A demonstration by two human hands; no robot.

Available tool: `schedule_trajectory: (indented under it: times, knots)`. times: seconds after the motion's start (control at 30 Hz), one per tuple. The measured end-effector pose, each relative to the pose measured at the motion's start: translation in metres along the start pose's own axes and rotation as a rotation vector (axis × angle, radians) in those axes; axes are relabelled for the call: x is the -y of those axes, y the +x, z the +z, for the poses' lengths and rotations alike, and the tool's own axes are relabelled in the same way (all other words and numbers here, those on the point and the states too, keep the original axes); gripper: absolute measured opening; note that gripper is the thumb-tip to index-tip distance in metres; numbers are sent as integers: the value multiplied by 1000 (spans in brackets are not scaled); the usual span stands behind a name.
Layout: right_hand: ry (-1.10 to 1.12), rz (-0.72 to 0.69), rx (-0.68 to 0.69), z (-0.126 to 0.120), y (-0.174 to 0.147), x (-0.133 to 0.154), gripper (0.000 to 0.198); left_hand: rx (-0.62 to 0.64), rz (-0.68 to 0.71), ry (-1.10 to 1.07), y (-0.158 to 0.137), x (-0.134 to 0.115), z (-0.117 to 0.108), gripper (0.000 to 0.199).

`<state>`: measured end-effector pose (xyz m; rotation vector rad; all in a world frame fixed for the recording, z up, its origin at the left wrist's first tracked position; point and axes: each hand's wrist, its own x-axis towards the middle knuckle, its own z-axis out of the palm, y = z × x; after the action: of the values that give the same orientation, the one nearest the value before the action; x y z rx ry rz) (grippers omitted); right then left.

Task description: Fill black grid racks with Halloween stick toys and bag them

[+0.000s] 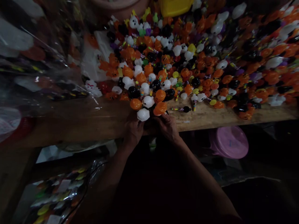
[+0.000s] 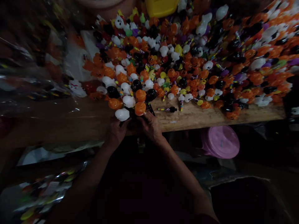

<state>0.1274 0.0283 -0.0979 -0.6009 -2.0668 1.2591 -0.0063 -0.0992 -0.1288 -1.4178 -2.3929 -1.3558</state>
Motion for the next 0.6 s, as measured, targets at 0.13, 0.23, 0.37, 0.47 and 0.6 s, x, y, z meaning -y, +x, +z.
schedule_trajectory:
  times: [0.13,0.23,0.37,0.47,0.6]
  knots:
    - [65,51,-77,-1,-3,3,20,6,-43,-10,-1,0,-3,33]
    - [97,124,-112,-2,-5,8,24,13,-118,-23,-2,-3,-6,38]
    - [104,201,-97,-4,-6,15,29,18,-242,-40,-2,-7,-9,40]
    - [74,235,-73,-4,-4,17,27,47,-278,-59,0,-9,-10,37]
    - [-68,188,-21,-6,0,19,18,34,-241,-94,2,-8,-9,37]
